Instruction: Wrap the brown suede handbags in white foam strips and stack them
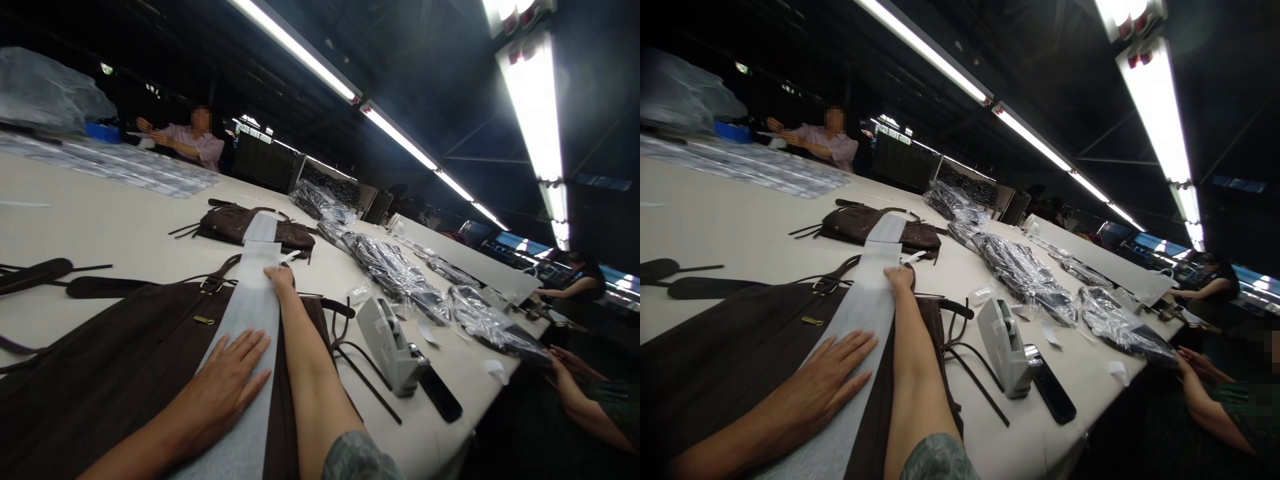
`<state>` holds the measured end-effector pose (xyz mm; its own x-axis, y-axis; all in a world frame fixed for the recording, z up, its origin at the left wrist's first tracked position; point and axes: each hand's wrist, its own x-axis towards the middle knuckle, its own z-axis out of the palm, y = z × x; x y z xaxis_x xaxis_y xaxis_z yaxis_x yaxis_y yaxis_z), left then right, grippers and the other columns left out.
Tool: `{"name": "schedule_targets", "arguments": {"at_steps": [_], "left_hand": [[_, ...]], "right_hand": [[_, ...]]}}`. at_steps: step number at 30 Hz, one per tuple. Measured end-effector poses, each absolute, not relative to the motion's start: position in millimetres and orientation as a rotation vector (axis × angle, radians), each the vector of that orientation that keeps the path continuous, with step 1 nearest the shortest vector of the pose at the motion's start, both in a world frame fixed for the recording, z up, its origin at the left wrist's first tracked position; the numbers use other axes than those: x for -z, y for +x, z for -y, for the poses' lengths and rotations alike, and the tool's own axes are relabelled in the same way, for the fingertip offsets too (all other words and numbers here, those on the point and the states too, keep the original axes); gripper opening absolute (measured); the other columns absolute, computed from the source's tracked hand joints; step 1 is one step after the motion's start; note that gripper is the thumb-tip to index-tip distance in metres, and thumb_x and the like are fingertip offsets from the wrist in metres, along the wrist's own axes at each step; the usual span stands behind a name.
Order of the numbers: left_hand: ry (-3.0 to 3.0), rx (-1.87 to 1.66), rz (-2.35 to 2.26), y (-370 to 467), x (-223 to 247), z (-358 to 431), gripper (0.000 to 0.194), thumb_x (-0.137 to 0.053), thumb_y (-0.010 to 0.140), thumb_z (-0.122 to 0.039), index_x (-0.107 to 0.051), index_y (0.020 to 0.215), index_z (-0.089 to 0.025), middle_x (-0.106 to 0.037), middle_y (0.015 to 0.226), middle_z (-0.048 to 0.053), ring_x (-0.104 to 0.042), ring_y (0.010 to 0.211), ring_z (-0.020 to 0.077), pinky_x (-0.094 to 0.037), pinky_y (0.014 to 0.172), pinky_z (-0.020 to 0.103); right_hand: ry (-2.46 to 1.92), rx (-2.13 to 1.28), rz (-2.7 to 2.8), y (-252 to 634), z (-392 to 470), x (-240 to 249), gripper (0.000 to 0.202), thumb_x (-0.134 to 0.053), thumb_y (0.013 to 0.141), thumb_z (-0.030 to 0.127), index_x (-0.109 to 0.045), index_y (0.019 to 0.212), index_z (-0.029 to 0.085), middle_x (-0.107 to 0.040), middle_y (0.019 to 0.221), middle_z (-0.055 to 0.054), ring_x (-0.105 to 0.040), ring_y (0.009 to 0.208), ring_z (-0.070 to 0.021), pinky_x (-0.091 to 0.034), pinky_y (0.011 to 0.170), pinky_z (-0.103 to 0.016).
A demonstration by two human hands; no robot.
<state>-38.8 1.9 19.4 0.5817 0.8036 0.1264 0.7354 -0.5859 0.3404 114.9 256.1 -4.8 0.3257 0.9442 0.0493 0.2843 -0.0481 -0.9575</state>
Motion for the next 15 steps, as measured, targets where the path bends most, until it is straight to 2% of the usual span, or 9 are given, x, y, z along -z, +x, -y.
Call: {"name": "schedule_targets", "arguments": {"at_steps": [7, 15], "left_hand": [[2.479, -0.403, -1.27, -41.7, -16.9, -4.3, 0.064, -0.028, 0.097, -0.055, -0.035, 0.15, -0.021, -0.027, 0.158, 0.002, -0.022, 0.148, 0.025, -0.014, 0.123, 0.052], [2.44, -0.429, -1.335, -42.2, -20.3, -5.3, 0.067, -0.035, 0.095, -0.054, -0.035, 0.15, -0.016, -0.024, 0.159, 0.011, -0.02, 0.149, 0.0274, -0.014, 0.122, 0.052]], "right_hand": [[-1.379, -0.9, 0.865, 113.5, -261.7, 3.7, 0.015, -0.072, 0.07, 0.019, -0.07, 0.083, 0.012, -0.07, 0.068, -0.003, -0.067, 0.068, -0.0171, -0.052, 0.059, -0.023], [-1.197, -1.007, 0.986, 119.4, -231.9, -28.8, 0.015, -0.067, 0.085, 0.028, -0.062, 0.083, 0.014, -0.071, 0.071, -0.005, -0.069, 0.061, -0.0149, -0.052, 0.054, -0.02]]}}
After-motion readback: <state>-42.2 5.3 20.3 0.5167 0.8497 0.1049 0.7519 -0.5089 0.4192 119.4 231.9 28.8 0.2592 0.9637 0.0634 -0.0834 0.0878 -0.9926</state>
